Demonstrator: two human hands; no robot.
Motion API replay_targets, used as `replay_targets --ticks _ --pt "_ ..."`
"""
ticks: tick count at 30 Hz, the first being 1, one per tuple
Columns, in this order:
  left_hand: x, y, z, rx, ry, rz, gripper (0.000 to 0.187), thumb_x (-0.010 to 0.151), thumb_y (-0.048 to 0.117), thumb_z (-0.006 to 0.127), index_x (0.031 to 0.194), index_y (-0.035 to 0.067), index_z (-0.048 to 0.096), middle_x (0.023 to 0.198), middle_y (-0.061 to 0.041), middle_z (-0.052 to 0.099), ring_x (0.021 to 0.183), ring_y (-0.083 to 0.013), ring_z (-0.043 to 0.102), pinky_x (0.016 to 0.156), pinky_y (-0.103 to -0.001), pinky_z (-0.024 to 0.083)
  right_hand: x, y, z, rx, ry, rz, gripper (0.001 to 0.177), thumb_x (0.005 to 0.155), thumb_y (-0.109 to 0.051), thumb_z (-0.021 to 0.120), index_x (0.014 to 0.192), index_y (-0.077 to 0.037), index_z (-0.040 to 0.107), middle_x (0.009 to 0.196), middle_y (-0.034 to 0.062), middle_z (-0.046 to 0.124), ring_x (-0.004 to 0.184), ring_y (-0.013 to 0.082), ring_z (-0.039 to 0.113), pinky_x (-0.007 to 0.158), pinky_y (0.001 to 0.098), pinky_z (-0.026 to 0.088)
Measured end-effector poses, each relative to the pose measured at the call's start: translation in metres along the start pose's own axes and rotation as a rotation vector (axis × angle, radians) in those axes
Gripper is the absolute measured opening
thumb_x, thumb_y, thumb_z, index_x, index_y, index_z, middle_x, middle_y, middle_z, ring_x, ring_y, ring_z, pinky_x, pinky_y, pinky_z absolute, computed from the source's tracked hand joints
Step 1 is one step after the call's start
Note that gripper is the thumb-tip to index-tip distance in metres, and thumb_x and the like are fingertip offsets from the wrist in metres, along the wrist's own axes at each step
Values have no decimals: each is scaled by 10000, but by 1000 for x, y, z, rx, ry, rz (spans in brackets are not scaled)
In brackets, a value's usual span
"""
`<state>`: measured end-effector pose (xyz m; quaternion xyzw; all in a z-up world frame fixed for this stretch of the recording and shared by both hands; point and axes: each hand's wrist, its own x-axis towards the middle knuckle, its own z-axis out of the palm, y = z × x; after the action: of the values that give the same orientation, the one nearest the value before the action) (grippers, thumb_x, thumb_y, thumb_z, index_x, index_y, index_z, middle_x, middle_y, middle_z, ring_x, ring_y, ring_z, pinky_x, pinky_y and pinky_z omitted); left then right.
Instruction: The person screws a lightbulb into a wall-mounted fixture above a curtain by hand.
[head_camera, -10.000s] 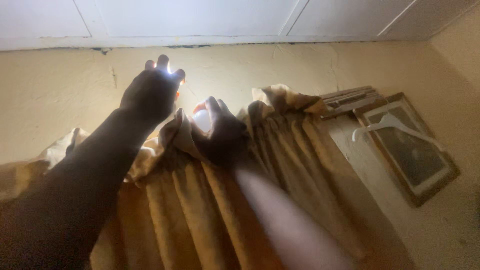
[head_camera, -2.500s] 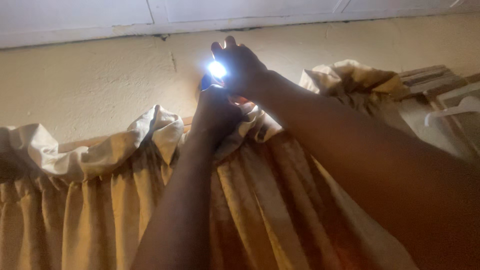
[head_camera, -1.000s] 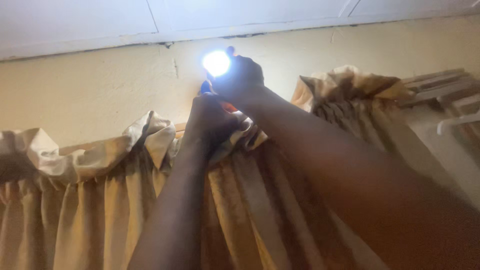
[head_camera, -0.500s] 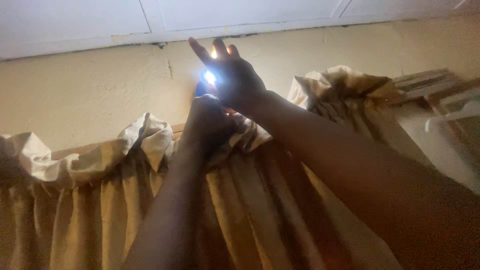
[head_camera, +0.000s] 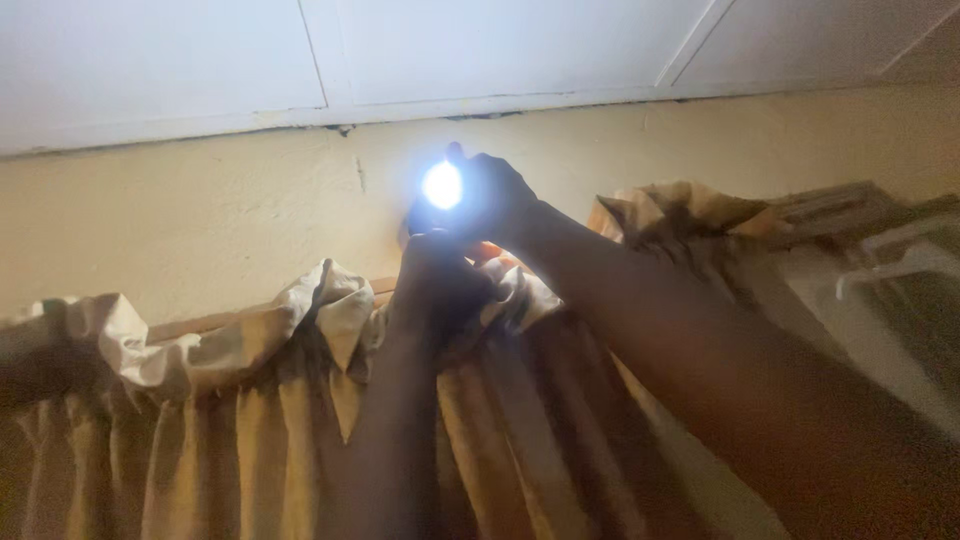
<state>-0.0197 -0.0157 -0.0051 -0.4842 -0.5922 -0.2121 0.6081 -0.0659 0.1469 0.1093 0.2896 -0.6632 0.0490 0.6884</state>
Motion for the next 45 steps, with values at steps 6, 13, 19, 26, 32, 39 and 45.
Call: replay_targets --ticks 6,13,19,26,32,39,45 --pt "5 -13 11 71 29 16 250 723 299 771 779 55 773 764 -129 756 676 -252 728 677 -384 593 -44 -27 -17 49 230 -70 746 838 -399 786 1441 -83 483 1291 186 638 1063 290 683 832 373 591" --pt "2 0 2 64 23 36 253 718 269 798 860 61 773 813 -124 771 683 -228 747 682 -353 600 -35 -56 -43 -480 174 -417 685 782 -264 824 1376 -90 530 1324 170 572 1204 320 558 858 471 587" --pt "0 14 0 37 -26 62 284 714 244 821 930 66 773 855 -119 783 690 -207 764 685 -326 607 -20 -80 -59 -552 -158 -176 507 764 -254 810 1174 -33 607 1217 223 535 1200 430 510 853 464 582" --pt "-8 14 -1 -6 -16 5 339 690 188 818 996 53 764 859 -152 787 704 -229 771 658 -344 600 3 -69 -32 -673 -178 -60 361 925 -165 597 1252 -14 577 1339 279 459 1313 442 411 834 446 602" --pt "-5 11 2 50 11 13 318 676 193 846 937 33 759 833 -165 768 765 -277 756 677 -369 583 4 -64 -17 -586 -111 153 347 1001 -263 539 1286 -72 584 1373 231 481 1191 417 542 830 454 598" --pt "5 -17 14 231 42 214 225 704 255 817 765 42 776 742 -147 750 691 -287 718 703 -396 572 -37 -75 -34 -361 -34 356 600 973 -469 624 1434 -112 480 1276 156 596 1099 290 644 907 440 555" --pt "1 -14 15 237 -6 201 212 718 221 777 783 25 728 748 -162 728 676 -312 698 614 -415 551 -38 -75 -27 -899 451 -298 227 877 -240 681 1074 -130 652 1327 97 583 1251 270 555 1041 503 430"
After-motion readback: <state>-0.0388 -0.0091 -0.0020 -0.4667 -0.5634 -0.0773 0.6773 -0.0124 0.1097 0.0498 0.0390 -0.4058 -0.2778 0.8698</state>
